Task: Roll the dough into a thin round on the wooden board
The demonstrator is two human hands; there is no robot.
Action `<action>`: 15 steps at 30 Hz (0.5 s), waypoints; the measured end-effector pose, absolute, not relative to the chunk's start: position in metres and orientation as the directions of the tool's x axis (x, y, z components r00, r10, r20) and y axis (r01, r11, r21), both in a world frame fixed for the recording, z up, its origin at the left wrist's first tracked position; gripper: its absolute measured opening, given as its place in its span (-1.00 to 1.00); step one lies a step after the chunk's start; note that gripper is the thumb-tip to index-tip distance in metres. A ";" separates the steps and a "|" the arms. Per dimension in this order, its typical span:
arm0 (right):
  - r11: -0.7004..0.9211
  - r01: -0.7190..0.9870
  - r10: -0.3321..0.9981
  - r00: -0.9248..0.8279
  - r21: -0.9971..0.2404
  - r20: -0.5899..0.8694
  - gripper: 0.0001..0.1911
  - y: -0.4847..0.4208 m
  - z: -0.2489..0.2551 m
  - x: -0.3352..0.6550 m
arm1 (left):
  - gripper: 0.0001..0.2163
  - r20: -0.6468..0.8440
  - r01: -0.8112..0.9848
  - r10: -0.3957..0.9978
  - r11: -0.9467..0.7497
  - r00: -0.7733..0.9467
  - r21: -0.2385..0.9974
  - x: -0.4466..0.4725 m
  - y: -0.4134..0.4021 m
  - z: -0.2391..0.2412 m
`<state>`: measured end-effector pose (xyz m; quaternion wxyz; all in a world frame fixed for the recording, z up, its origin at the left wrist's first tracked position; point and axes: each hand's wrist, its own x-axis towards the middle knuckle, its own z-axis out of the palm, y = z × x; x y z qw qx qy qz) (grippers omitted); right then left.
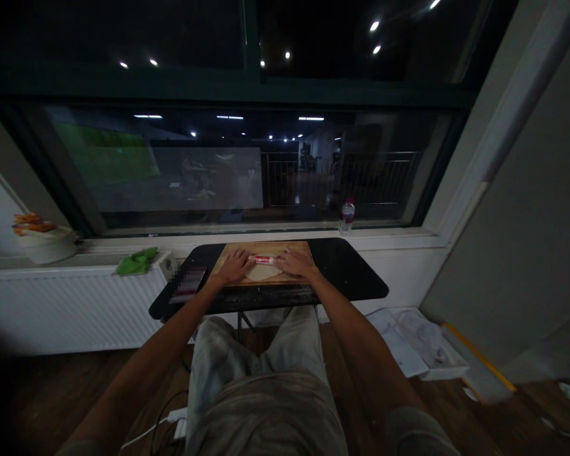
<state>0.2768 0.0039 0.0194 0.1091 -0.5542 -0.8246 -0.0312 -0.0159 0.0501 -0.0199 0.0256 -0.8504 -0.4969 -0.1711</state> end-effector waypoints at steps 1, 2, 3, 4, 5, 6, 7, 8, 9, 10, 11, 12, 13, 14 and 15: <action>0.410 0.910 0.898 -0.390 -0.068 0.203 -0.53 0.004 0.018 0.279 | -0.49 0.311 0.846 0.835 -0.514 0.455 0.144 -0.019 0.049 -0.023; 0.432 0.899 0.890 -0.412 -0.069 0.198 -0.49 0.004 0.018 0.281 | -0.41 0.299 0.829 0.827 -0.536 0.477 0.159 -0.023 0.047 -0.024; 0.449 0.890 0.883 -0.428 -0.075 0.194 -0.44 0.004 0.018 0.284 | -0.33 0.282 0.806 0.812 -0.566 0.510 0.173 -0.027 0.046 -0.025; 0.465 0.881 0.876 -0.444 -0.086 0.186 -0.41 0.005 0.018 0.286 | -0.27 0.262 0.778 0.794 -0.599 0.548 0.188 -0.032 0.045 -0.024; 0.482 0.870 0.870 -0.462 -0.101 0.173 -0.38 0.007 0.019 0.288 | -0.23 0.242 0.750 0.776 -0.628 0.583 0.208 -0.037 0.044 -0.022; 0.500 0.858 0.863 -0.481 -0.119 0.156 -0.36 0.009 0.020 0.290 | -0.20 0.222 0.723 0.758 -0.652 0.613 0.231 -0.042 0.044 -0.020; 0.515 0.846 0.856 -0.499 -0.137 0.138 -0.35 0.011 0.021 0.292 | -0.18 0.205 0.695 0.740 -0.672 0.640 0.254 -0.046 0.045 -0.017; 0.526 0.837 0.850 -0.511 -0.153 0.126 -0.34 0.013 0.022 0.293 | -0.19 0.191 0.669 0.721 -0.691 0.666 0.275 -0.050 0.047 -0.014; 0.531 0.831 0.847 -0.517 -0.166 0.121 -0.34 0.016 0.022 0.294 | -0.20 0.181 0.646 0.704 -0.705 0.687 0.292 -0.054 0.048 -0.012; 0.534 0.827 0.846 -0.520 -0.175 0.122 -0.33 0.018 0.021 0.294 | -0.22 0.176 0.629 0.691 -0.715 0.701 0.305 -0.056 0.050 -0.010; 0.536 0.825 0.844 -0.521 -0.182 0.125 -0.33 0.019 0.020 0.294 | -0.23 0.175 0.620 0.685 -0.720 0.708 0.312 -0.057 0.053 -0.009; 0.539 0.822 0.842 -0.524 -0.186 0.127 -0.33 0.020 0.019 0.294 | -0.23 0.177 0.617 0.683 -0.721 0.708 0.315 -0.058 0.055 -0.009; 0.542 0.819 0.841 -0.527 -0.187 0.126 -0.33 0.021 0.018 0.294 | -0.23 0.183 0.620 0.687 -0.718 0.703 0.315 -0.058 0.056 -0.009; 0.543 0.818 0.840 -0.529 -0.188 0.123 -0.33 0.022 0.017 0.294 | -0.23 0.190 0.626 0.693 -0.713 0.695 0.316 -0.058 0.058 -0.010; 0.542 0.820 0.841 -0.528 -0.185 0.118 -0.33 0.023 0.017 0.294 | -0.22 0.200 0.631 0.701 -0.707 0.685 0.319 -0.057 0.058 -0.011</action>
